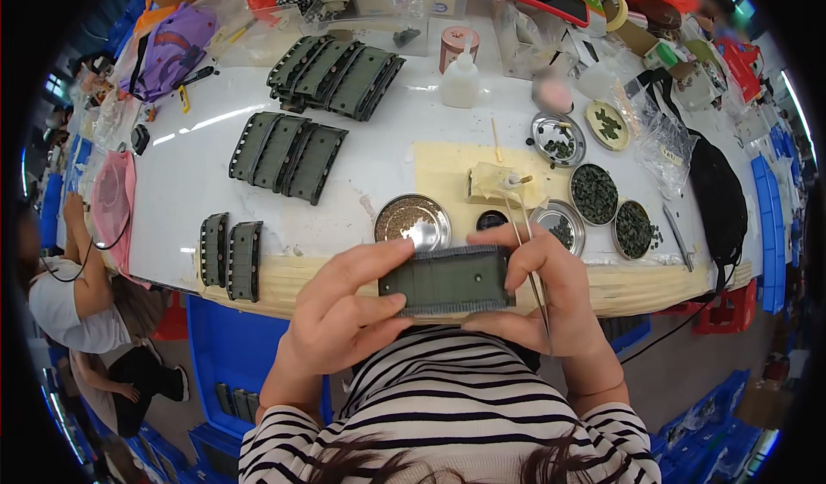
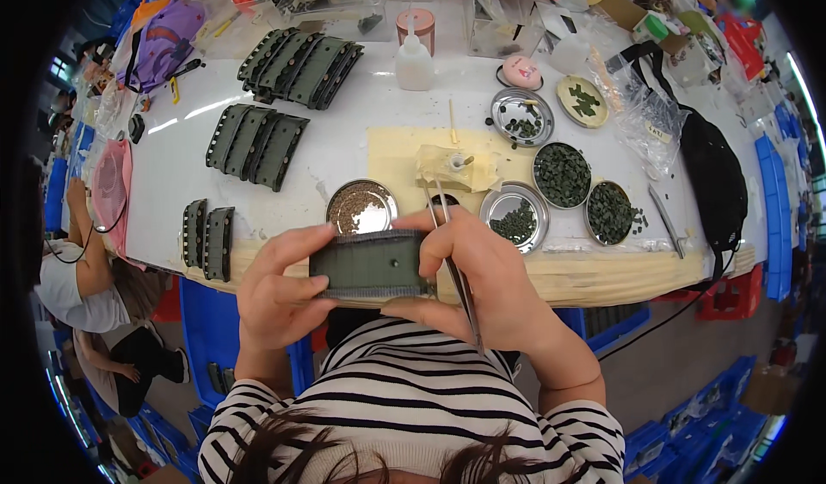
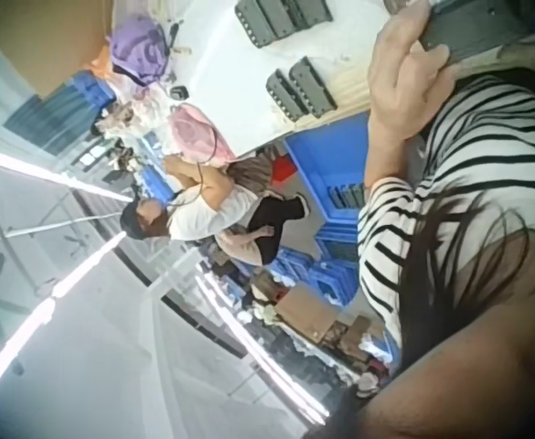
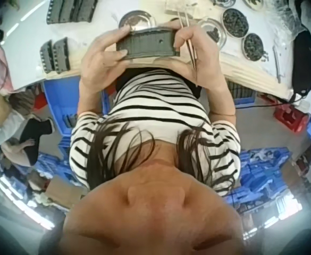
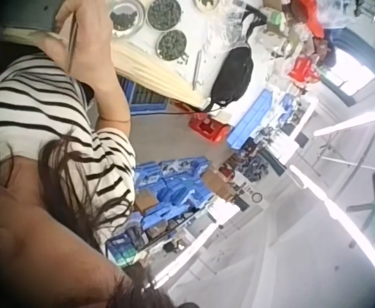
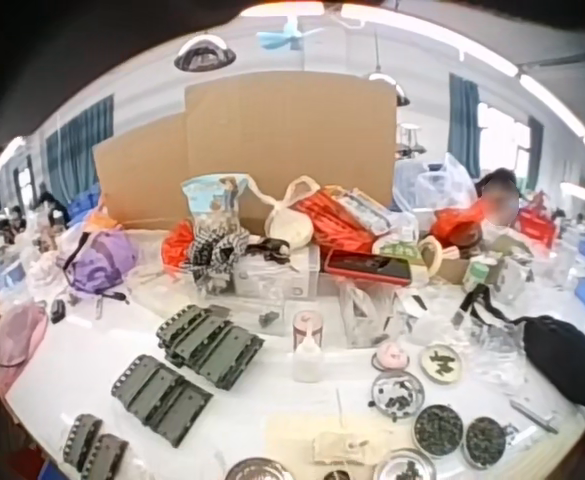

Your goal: Carefully assembling and detailing toy tank model parts using a small brush and assembly tools at a factory workbench.

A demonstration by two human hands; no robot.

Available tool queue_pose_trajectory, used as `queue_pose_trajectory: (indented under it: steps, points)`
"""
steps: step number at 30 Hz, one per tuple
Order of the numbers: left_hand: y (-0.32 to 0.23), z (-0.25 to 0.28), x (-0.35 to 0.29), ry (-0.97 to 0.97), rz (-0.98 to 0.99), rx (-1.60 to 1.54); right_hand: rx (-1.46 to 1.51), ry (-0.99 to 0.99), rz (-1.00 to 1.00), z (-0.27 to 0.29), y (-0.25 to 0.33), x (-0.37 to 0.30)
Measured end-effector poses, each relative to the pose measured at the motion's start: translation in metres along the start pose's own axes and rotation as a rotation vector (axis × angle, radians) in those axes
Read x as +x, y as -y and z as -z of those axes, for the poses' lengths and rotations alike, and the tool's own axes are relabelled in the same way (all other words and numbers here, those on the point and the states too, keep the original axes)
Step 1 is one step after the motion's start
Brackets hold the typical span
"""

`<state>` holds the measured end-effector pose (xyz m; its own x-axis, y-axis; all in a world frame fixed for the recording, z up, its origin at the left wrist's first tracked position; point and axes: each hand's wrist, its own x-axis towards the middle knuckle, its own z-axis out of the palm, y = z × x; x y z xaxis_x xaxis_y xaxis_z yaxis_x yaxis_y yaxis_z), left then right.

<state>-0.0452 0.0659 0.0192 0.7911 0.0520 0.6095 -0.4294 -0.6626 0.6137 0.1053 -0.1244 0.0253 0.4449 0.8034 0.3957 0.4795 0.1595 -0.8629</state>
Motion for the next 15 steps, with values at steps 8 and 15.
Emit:
queue_pose_trajectory:
  steps: [8, 15]
  points:
    - [-0.009, -0.056, -0.002, -0.372, 0.502, -1.205, 0.117, -0.231, 0.140, -0.017, 0.005, -0.011]
    - [-0.004, -0.078, -0.004, -0.320, 0.662, -1.465, 0.002, -0.235, 0.183, 0.007, -0.013, -0.023]
